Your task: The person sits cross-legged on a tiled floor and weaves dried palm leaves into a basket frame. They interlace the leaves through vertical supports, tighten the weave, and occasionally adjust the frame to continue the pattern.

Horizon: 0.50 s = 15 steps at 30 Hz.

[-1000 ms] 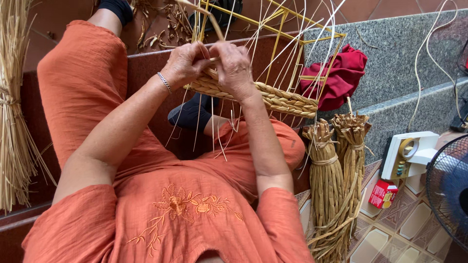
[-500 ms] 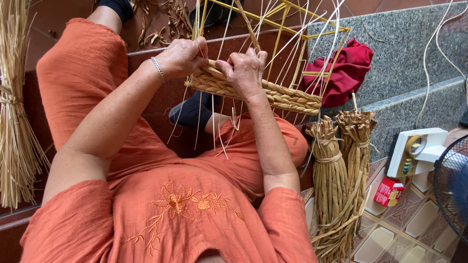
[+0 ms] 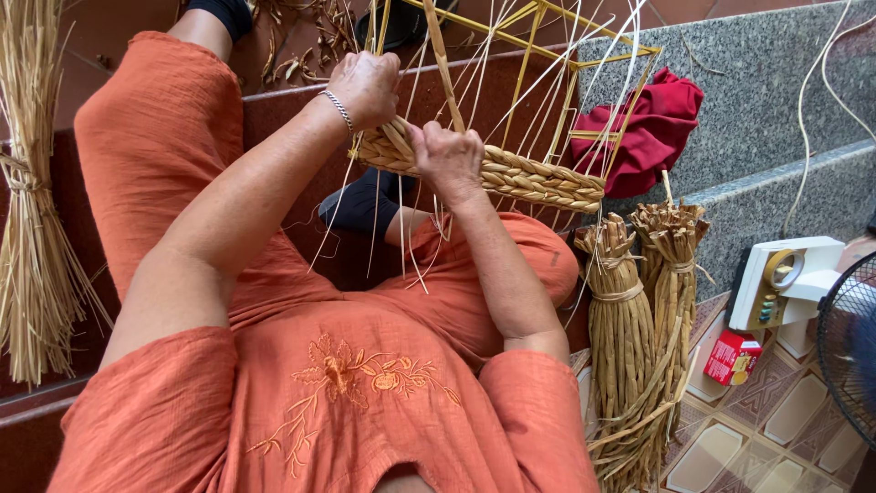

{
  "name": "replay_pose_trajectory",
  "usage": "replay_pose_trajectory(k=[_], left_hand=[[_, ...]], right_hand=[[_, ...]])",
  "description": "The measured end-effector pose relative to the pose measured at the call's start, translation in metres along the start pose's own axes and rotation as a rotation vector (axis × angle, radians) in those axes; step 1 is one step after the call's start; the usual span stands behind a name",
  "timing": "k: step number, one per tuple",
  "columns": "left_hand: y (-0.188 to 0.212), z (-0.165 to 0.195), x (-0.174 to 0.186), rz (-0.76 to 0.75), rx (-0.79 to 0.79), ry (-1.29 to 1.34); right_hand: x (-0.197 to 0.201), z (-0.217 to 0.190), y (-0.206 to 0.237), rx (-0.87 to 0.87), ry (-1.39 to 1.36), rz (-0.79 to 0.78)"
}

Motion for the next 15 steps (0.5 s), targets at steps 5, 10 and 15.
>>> replay_pose_trajectory(k=[5, 10, 15], left_hand=[[-0.002, -0.004, -0.007, -0.077, 0.058, 0.074], [0.005, -0.003, -0.008, 0.039, -0.002, 0.138], [0.012, -0.007, -0.01, 0.154, -0.022, 0.255]], right_hand=[[0.043, 0.048, 0.035, 0.01, 0.306, -0.099], [0.122, 0.151, 0.092, -0.456, 0.113, -0.045], [0.154, 0.113, 0.088, -0.124, 0.394, 0.376]])
Point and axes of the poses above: each hand's wrist, its own y-axis away from the middle knuckle, its own x-axis out of the back of the hand, z = x × y, the point moved 10 cm from there along -y, towards the middle knuckle, and after that the axes turned 4 degrees about -y, right-handed, at the moved point
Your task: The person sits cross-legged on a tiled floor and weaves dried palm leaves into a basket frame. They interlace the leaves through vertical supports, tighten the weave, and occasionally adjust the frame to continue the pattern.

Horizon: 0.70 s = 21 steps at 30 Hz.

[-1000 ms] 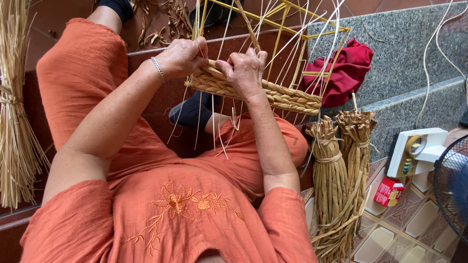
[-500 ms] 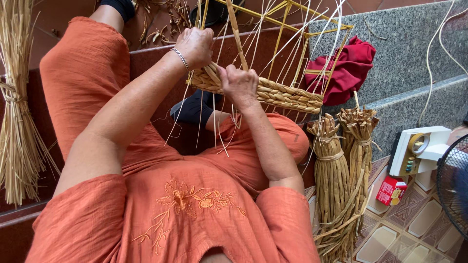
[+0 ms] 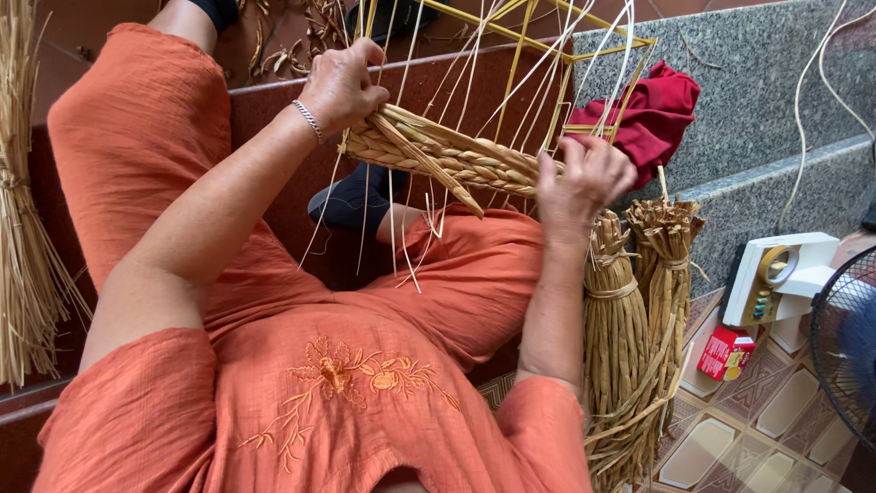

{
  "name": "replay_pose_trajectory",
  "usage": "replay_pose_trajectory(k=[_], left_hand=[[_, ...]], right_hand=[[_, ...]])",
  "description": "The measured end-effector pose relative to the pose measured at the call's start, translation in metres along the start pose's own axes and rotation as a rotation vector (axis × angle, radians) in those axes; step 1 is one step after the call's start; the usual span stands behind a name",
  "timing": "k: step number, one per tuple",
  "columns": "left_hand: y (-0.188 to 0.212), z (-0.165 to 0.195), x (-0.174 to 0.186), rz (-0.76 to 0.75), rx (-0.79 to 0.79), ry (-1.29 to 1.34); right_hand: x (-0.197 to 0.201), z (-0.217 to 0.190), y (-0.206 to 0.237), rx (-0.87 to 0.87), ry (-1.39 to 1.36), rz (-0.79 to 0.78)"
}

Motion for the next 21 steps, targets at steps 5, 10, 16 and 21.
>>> replay_pose_trajectory(k=[5, 10, 16, 21], left_hand=[[0.002, -0.006, -0.001, -0.013, -0.063, 0.026], [-0.004, -0.009, -0.003, -0.033, -0.098, 0.058], [-0.01, -0.013, -0.011, -0.062, -0.07, -0.047], [-0.003, -0.005, -0.001, 0.009, -0.143, 0.021]], right_hand=[[-0.069, -0.113, -0.006, 0.197, -0.576, -0.175], [-0.085, -0.158, -0.014, 0.246, -0.513, -0.253], [-0.113, -0.147, -0.021, 0.093, -0.826, -0.528], [-0.119, -0.141, -0.029, 0.053, -0.958, -0.571]])
Point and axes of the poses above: each hand's wrist, its own y-axis away from the middle knuckle, its own x-axis out of the back of the hand, z = x × y, the point moved 10 cm from there along -y, towards the middle knuckle, and after that the axes turned 4 degrees about -y, right-handed, at the moved point
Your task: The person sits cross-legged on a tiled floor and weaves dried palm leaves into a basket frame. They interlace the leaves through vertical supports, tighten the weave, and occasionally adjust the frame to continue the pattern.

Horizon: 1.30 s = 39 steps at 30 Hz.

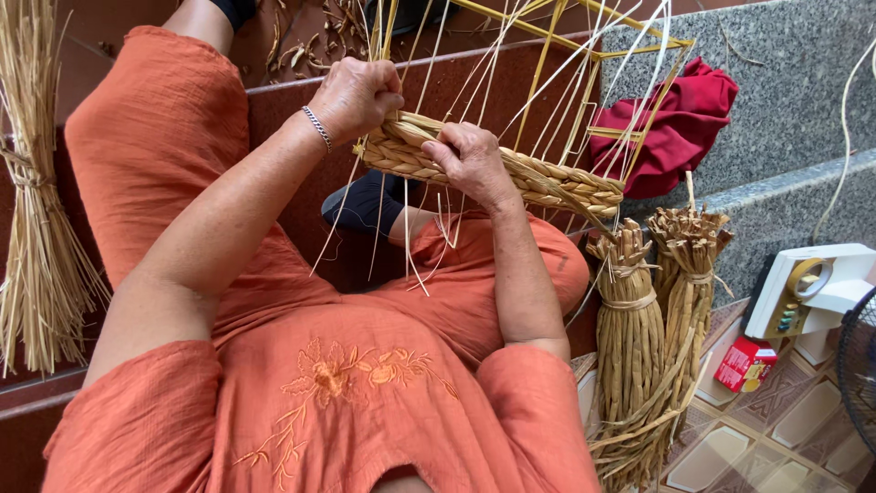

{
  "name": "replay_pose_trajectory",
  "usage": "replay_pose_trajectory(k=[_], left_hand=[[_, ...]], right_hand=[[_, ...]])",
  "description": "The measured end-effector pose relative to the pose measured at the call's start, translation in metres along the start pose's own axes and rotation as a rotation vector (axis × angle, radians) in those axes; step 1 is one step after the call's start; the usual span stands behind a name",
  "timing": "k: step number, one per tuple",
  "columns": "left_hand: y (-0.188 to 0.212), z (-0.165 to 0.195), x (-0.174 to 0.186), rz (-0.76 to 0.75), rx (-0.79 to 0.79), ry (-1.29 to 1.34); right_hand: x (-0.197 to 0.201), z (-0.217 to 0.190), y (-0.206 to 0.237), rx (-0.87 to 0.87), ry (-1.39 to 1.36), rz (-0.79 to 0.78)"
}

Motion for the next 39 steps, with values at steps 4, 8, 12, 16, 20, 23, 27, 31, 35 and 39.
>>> replay_pose_trajectory(k=[4, 8, 12, 16, 20, 23, 27, 31, 35, 39], left_hand=[[-0.001, -0.004, 0.003, 0.0, 0.065, 0.027], [0.013, -0.031, 0.011, 0.078, 0.18, 0.551], [0.047, -0.067, 0.012, 0.187, 0.307, 0.797], [0.055, -0.064, -0.033, 0.115, 0.406, 1.04], [0.055, -0.058, -0.041, 0.224, 0.393, 0.827], [0.058, -0.043, -0.024, 0.371, 0.256, 0.397], [0.055, -0.033, -0.019, 0.44, 0.18, 0.287], [0.063, -0.048, -0.025, 0.328, 0.273, 0.502], [0.084, -0.053, -0.001, 0.326, 0.244, 0.474], [0.084, -0.019, 0.036, 0.424, -0.008, -0.003]], right_hand=[[0.006, -0.01, 0.002, 0.026, 0.016, 0.02], [0.013, -0.008, 0.009, -0.035, -0.002, 0.069], [0.01, 0.008, 0.008, -0.148, -0.114, 0.042], [0.01, 0.009, 0.005, -0.139, -0.084, 0.026], [0.01, 0.013, 0.008, -0.18, -0.159, 0.032], [0.009, 0.013, 0.009, -0.186, -0.184, 0.022], [0.013, 0.008, 0.011, -0.154, -0.155, 0.037], [0.009, -0.003, 0.012, -0.113, -0.142, 0.04], [-0.003, -0.02, 0.006, 0.026, -0.1, -0.009], [-0.007, 0.0, 0.001, -0.154, -0.235, -0.109]])
Point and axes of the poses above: each hand's wrist, its own y-axis away from the middle knuckle, its own x-axis out of the back of the hand, z = x × y, the point moved 10 cm from there along -y, towards the middle knuckle, and after that the axes turned 4 degrees about -y, right-handed, at the moved point
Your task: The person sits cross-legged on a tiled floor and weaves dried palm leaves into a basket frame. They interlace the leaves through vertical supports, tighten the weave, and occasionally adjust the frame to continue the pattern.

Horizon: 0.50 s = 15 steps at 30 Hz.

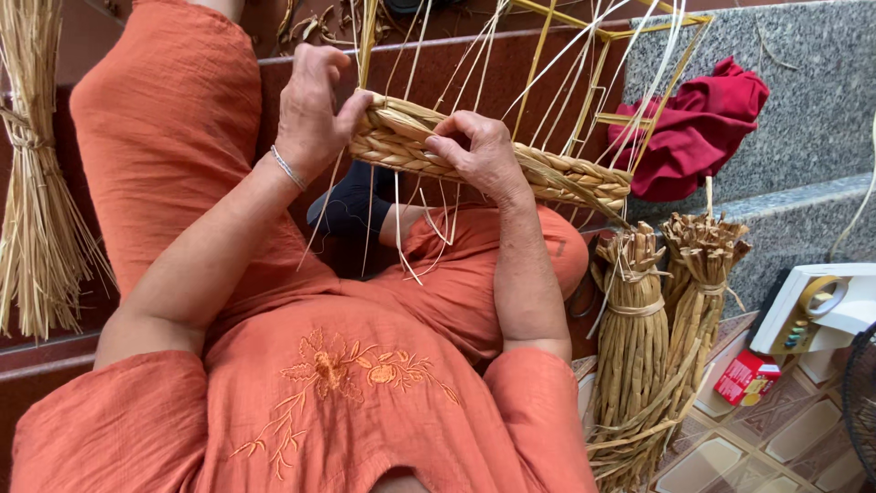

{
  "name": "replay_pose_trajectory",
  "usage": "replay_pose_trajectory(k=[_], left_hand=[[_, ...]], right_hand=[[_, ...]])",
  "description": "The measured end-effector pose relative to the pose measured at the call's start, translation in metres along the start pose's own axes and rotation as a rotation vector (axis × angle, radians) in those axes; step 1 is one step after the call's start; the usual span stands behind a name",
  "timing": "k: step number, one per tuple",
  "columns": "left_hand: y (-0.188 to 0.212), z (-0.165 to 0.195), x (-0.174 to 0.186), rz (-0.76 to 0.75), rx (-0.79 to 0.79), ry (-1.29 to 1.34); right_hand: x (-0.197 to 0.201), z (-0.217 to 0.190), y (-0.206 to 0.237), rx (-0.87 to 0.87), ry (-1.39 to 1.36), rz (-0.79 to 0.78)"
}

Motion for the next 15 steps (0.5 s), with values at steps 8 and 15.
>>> replay_pose_trajectory(k=[8, 15], left_hand=[[0.016, 0.081, -0.02, -0.151, -0.383, -0.167], [0.002, 0.061, -0.037, -0.357, -0.214, -0.061]], right_hand=[[0.004, -0.009, 0.012, -0.004, -0.067, -0.005], [0.01, -0.016, 0.021, -0.083, -0.118, -0.037]])
Point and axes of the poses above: each hand's wrist, its own y-axis away from the middle knuckle, its own x-axis out of the back of the hand, z = x × y, the point moved 10 cm from there along -y, towards the middle knuckle, and after that the axes turned 4 degrees about -y, right-handed, at the moved point
